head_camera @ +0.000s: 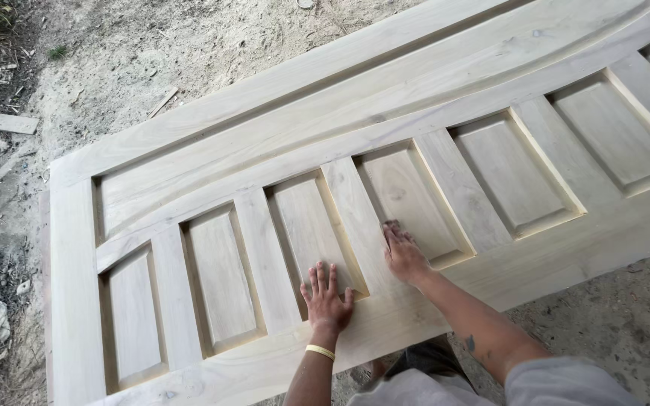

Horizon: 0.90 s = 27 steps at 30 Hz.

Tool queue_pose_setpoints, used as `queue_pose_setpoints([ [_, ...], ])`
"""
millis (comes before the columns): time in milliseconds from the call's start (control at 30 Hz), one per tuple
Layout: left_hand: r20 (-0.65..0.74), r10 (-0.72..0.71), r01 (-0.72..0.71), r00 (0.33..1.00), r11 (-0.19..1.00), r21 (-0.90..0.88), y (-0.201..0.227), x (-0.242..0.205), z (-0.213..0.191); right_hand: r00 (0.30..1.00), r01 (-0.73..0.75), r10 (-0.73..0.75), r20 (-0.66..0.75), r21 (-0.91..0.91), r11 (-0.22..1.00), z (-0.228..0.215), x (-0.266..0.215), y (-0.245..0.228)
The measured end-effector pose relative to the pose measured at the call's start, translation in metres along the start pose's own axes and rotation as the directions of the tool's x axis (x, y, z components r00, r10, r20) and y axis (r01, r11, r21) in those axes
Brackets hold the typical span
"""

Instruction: The person sands the surface of a large wooden door lying flat on the ground using a sanding block. They move the block across the raised panels and frame, working systematically from one end to the other.

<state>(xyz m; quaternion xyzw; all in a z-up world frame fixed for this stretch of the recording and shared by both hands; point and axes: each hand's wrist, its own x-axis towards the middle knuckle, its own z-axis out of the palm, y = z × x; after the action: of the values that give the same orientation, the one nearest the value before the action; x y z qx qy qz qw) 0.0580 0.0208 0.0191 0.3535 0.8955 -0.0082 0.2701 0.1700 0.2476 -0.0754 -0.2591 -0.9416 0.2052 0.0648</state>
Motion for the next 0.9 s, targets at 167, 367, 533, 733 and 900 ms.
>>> queue_pose_setpoints([
  [167, 0.002, -0.021, 0.021, 1.000, 1.000, -0.013, -0.001, -0.016, 0.023, 0.781, -0.198, 0.210, 0.588, -0.086, 0.976, -0.080, -0.056, 0.007],
  [367, -0.074, -0.118, 0.112, 0.990, 0.991, -0.076, 0.013, 0.004, 0.047, 0.965, 0.078, -0.085, 0.248, 0.039, 0.996, -0.083, -0.017, 0.005],
  [533, -0.116, -0.342, 0.305, 0.933, 0.918, -0.253, 0.056, 0.011, 0.065, 0.732, 0.198, -0.173, 0.659, 0.037, 0.980, -0.085, -0.036, 0.009],
  [733, -0.055, -0.452, 0.406, 0.890, 0.843, -0.353, 0.121, -0.004, 0.071, 0.717, 0.109, -0.226, 0.660, 0.214, 0.971, -0.117, 0.047, 0.056],
  [900, 0.062, -0.566, 0.516, 0.822, 0.694, -0.501, 0.158, -0.029, 0.078, 0.834, 0.410, -0.356, 0.422, -0.042, 0.911, -0.047, 0.115, 0.058],
])
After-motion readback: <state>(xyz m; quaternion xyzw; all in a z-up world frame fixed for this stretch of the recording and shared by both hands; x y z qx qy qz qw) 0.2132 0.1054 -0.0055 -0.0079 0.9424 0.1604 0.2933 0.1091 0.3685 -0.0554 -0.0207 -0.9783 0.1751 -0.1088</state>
